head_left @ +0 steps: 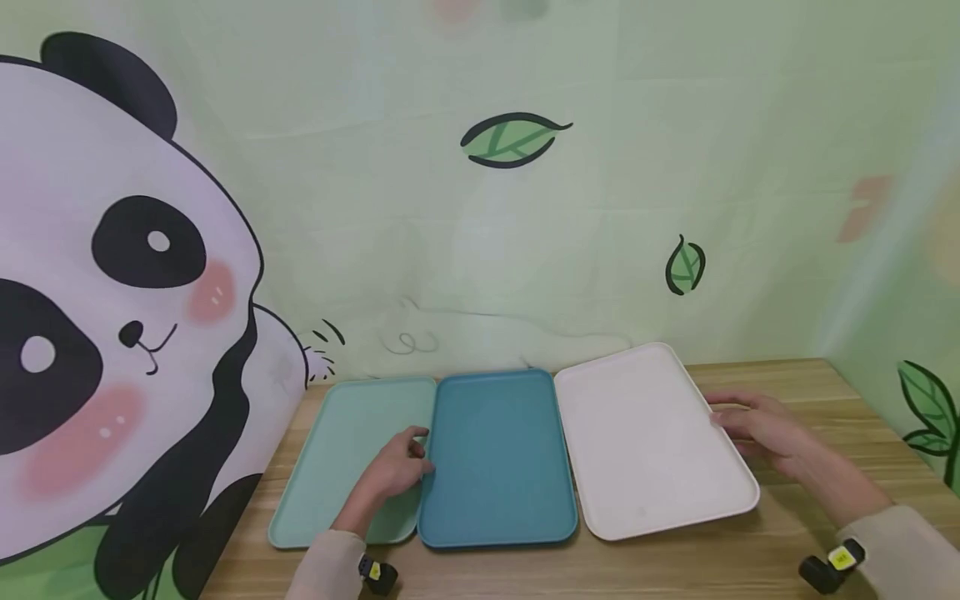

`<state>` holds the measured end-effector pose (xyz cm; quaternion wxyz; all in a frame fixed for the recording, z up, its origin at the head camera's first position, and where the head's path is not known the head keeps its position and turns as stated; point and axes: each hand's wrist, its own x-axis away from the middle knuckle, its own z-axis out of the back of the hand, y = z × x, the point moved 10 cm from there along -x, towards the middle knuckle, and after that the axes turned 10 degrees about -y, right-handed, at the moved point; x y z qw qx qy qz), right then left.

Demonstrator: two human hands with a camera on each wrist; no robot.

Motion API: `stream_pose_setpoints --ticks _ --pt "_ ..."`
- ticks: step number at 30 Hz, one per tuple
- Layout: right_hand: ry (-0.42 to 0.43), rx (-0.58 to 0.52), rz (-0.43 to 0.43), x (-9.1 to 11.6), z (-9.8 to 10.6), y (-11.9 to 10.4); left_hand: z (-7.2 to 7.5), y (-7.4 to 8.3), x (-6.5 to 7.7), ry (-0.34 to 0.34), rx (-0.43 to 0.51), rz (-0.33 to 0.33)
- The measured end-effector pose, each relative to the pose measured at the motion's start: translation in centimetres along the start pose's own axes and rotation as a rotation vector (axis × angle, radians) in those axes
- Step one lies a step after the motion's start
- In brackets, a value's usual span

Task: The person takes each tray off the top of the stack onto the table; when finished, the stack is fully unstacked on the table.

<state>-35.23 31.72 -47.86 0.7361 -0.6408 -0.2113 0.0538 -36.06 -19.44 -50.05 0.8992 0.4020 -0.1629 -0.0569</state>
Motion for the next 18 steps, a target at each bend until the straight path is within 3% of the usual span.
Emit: stream_pose_setpoints --ticks 8,13,18 --pt "-0.009 -0.036 0.015 -0.7 0.0 1.0 0.1 0.3 0.0 0.004 0.009 -0.013" --pt "0.016 -0.069 -0.018 -1.0 0.2 2.1 0.2 0.2 0.0 0.007 0.006 -0.019" --pt "0.017 -0.036 -0.066 -1.1 -0.2 3.0 0.0 0.0 0.1 0.002 -0.009 -0.015"
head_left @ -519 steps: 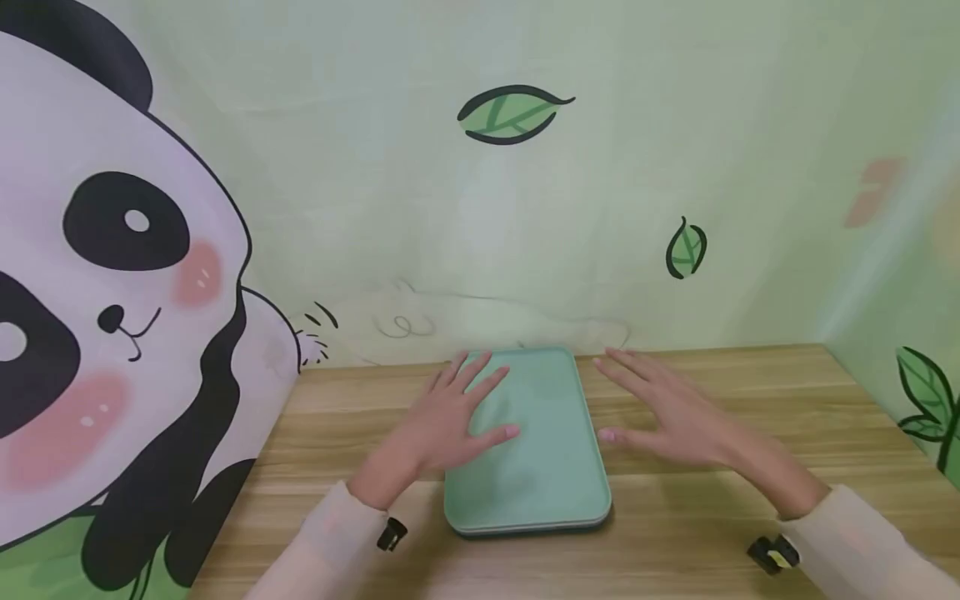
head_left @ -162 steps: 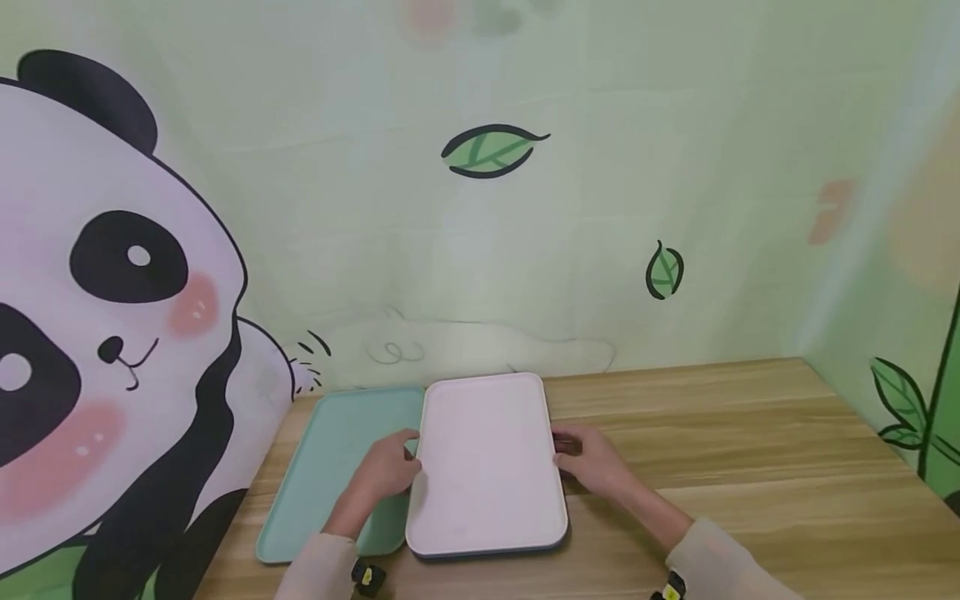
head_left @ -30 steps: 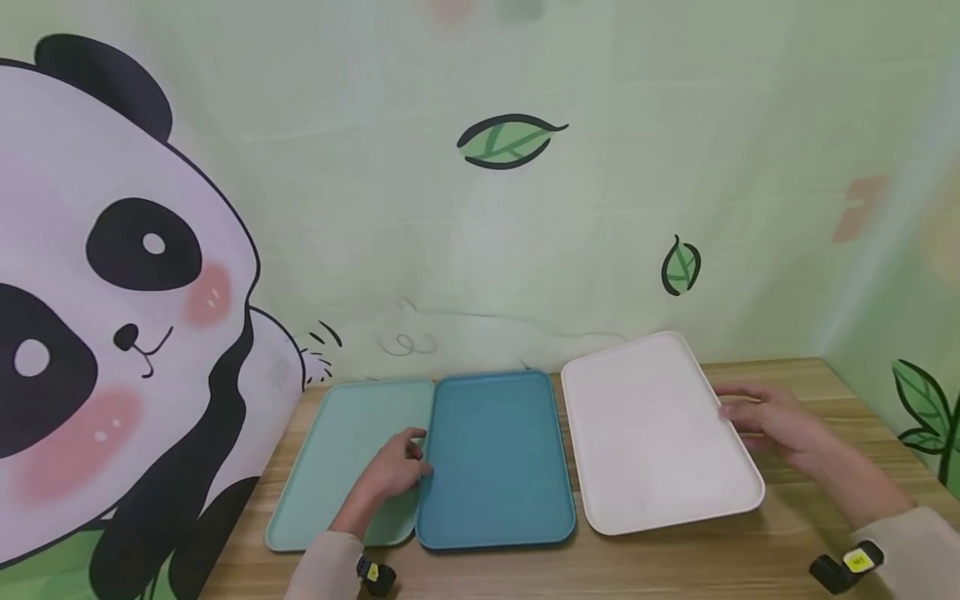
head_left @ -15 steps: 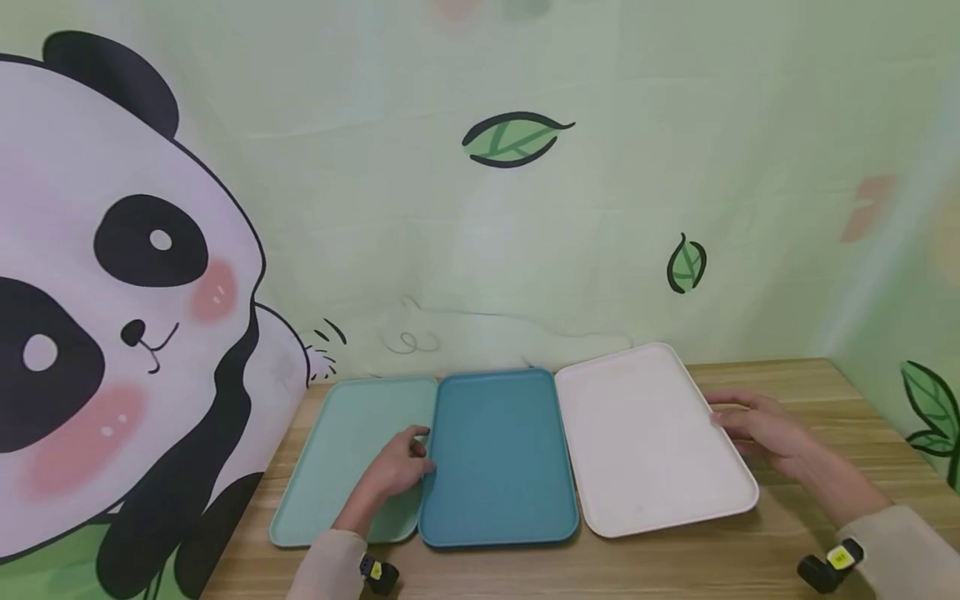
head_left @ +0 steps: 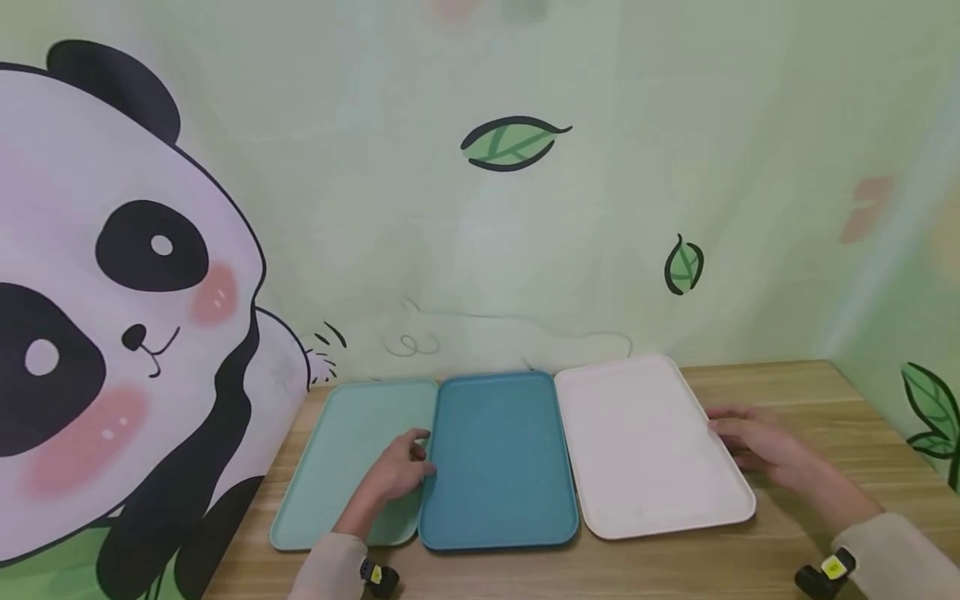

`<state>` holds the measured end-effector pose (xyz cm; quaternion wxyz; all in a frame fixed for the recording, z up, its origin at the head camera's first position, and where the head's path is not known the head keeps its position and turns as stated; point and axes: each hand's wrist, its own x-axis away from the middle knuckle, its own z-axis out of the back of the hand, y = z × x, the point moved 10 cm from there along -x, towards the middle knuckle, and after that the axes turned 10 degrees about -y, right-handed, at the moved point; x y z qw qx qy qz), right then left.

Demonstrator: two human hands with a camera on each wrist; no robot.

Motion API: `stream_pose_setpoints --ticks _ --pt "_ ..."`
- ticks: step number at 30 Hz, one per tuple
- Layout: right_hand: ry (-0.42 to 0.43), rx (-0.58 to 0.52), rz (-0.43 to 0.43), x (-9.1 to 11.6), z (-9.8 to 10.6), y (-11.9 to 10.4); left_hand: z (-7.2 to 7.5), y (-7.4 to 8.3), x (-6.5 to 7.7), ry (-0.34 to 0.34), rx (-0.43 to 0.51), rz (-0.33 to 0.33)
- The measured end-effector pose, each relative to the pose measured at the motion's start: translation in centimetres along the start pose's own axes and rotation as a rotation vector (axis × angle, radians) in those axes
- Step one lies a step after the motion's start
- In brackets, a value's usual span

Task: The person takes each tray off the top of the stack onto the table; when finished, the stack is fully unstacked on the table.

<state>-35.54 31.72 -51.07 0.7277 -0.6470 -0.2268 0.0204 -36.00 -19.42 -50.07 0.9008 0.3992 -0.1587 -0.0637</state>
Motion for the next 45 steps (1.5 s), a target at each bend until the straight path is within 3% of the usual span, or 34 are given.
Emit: stream_pose_setpoints --ticks 10,19,28,33,36,38,45 --pt "-0.002 0.072 -0.013 0.0 -0.7 0.2 -0.3 -0.3 0.0 0.004 -0.006 -0.012" --pt "0.060 0.344 -0.003 0.1 -0.9 -1.6 -0.1 -0.5 -0.4 0.010 -0.002 -0.020" --pt "0.050 0.404 -0.007 -0.2 -0.8 -1.8 -0.1 -0.3 -0.2 0.007 0.015 -0.031" --pt "0.139 0.580 0.025 0.1 -1.0 -3.6 0.0 -0.1 0.0 0.008 0.019 -0.039" --pt "0.202 0.671 0.100 0.4 -2.2 -5.7 -0.1 -0.1 0.0 0.006 0.018 -0.040" --pt "0.199 0.680 0.155 0.3 -3.6 -6.9 -0.1 -0.1 0.0 0.001 0.017 -0.041" --pt "0.048 0.559 0.209 -1.5 -9.2 -7.9 -0.2 -0.2 0.0 -0.008 0.026 -0.044"
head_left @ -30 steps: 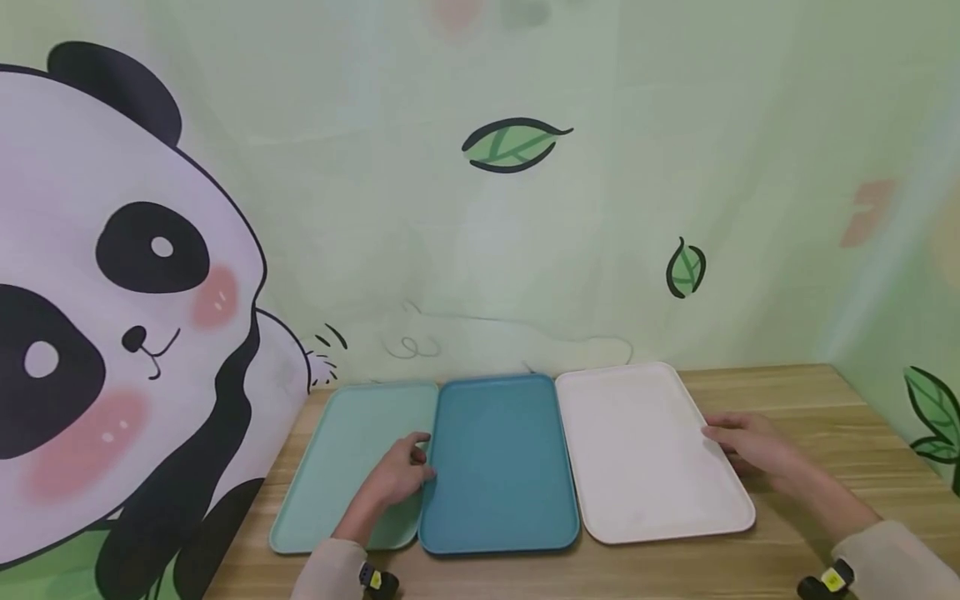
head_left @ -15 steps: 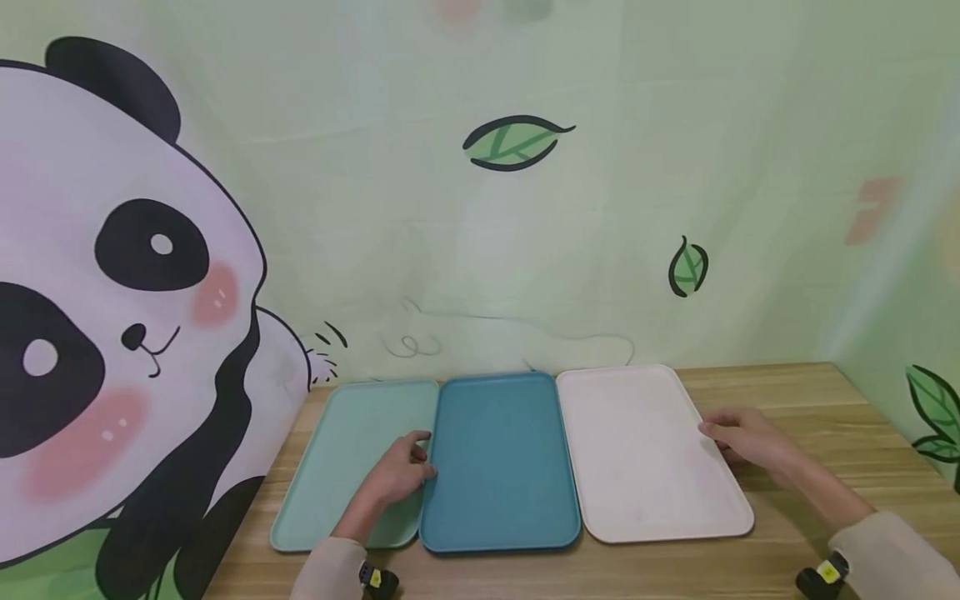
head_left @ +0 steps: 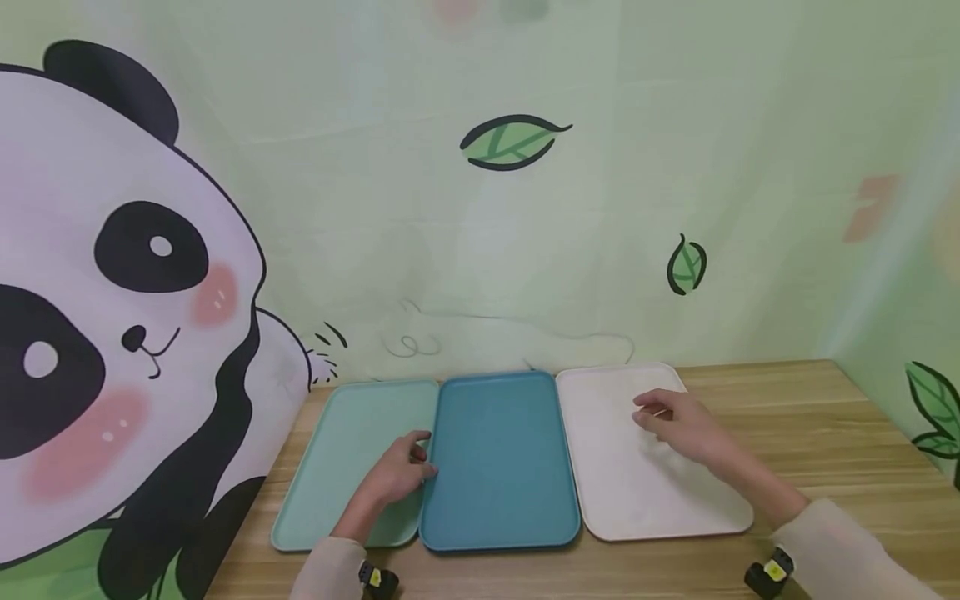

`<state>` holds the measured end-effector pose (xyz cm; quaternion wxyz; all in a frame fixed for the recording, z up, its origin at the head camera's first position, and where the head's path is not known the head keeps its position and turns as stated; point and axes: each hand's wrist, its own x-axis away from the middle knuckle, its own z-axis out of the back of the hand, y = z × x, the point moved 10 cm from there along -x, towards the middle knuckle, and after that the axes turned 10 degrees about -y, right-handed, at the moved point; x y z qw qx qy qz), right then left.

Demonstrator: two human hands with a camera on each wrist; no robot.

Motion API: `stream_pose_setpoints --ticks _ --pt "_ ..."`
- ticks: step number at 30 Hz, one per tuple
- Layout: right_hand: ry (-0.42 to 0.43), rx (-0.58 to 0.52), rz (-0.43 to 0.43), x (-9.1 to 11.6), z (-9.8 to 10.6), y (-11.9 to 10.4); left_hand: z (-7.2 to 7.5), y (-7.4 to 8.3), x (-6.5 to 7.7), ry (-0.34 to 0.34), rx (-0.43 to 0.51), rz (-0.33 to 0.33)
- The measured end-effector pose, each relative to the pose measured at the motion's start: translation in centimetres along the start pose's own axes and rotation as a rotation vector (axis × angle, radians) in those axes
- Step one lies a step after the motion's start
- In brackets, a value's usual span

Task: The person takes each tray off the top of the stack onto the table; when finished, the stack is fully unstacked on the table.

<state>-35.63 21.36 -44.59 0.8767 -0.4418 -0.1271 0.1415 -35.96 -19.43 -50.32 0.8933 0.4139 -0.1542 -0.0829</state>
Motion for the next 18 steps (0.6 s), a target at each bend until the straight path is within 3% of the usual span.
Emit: stream_pose_setpoints --ticks 7,18 --pt "-0.056 -0.106 0.035 -1.7 -4.0 -1.6 -0.1 0.2 0.1 -0.008 -0.009 -0.008" --pt "-0.081 -0.165 -0.003 -3.2 -7.9 -0.8 -0.2 0.1 0.1 -0.020 -0.005 0.014"
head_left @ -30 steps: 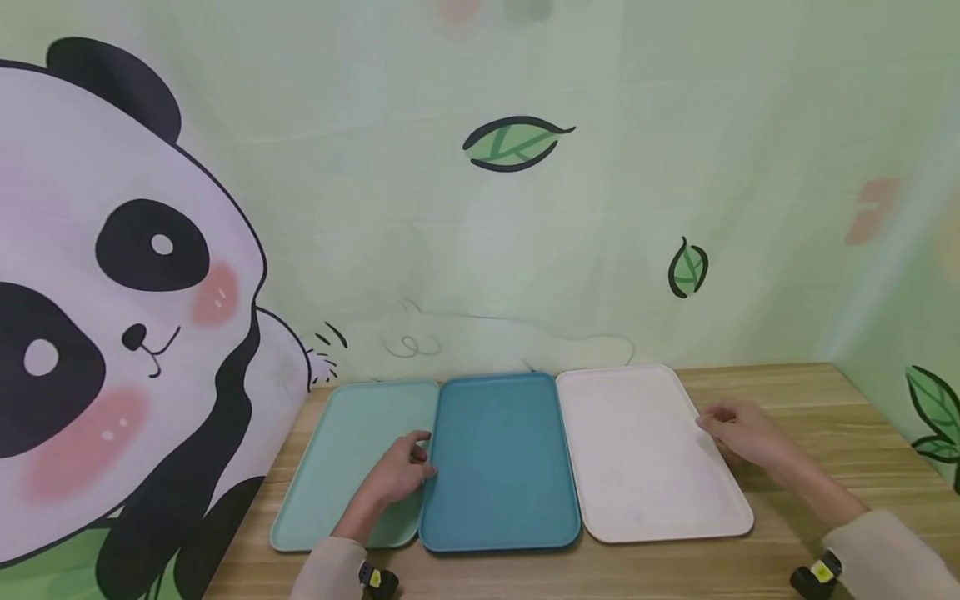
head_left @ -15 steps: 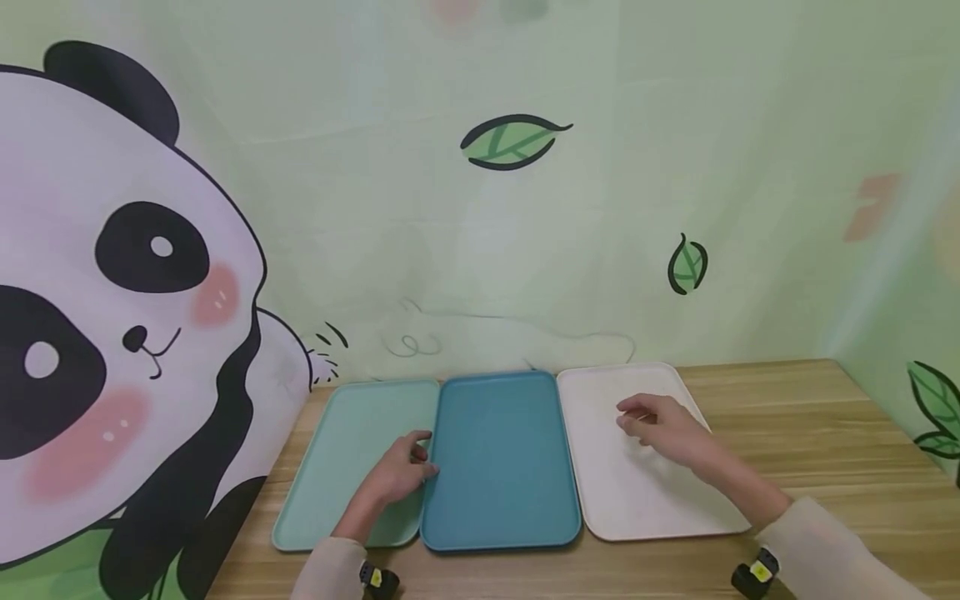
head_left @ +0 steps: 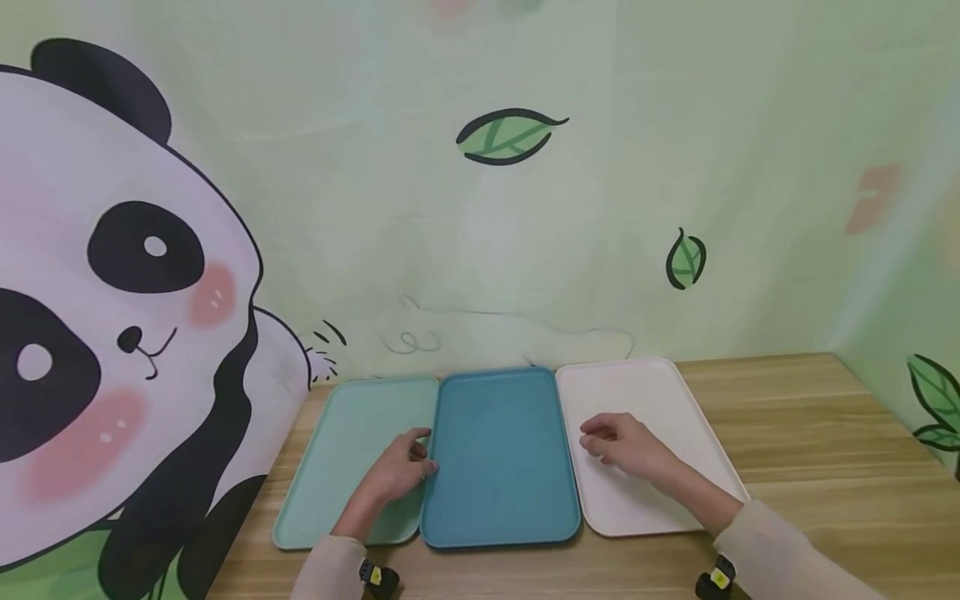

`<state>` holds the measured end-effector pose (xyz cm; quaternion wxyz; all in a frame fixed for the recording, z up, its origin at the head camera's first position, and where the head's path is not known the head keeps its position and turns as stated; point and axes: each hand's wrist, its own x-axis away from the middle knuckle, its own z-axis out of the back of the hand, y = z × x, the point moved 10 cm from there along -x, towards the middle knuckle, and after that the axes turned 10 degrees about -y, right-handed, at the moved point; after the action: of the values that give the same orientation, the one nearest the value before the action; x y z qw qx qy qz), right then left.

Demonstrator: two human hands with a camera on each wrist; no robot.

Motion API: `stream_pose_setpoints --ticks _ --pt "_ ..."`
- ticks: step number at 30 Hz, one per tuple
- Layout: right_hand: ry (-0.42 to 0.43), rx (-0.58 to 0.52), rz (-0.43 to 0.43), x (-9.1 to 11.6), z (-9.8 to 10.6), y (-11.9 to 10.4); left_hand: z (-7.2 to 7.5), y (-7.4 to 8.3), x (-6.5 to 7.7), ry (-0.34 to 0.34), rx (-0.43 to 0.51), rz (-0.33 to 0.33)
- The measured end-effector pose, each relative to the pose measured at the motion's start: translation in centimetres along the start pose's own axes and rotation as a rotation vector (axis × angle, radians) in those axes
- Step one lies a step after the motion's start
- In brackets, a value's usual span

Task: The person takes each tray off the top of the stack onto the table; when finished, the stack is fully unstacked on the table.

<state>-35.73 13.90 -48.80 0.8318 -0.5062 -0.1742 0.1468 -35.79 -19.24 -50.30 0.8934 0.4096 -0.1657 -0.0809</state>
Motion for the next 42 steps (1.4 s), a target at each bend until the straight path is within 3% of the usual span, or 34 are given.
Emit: stream_pose_setpoints --ticks 9,42 --pt "-0.029 -0.013 0.005 -0.3 -1.2 -1.0 -0.1 -0.2 -0.1 -0.009 0.000 -0.011" --pt "-0.039 -0.090 0.000 -0.2 -1.6 -2.2 0.0 0.2 0.0 0.002 -0.033 -0.015"
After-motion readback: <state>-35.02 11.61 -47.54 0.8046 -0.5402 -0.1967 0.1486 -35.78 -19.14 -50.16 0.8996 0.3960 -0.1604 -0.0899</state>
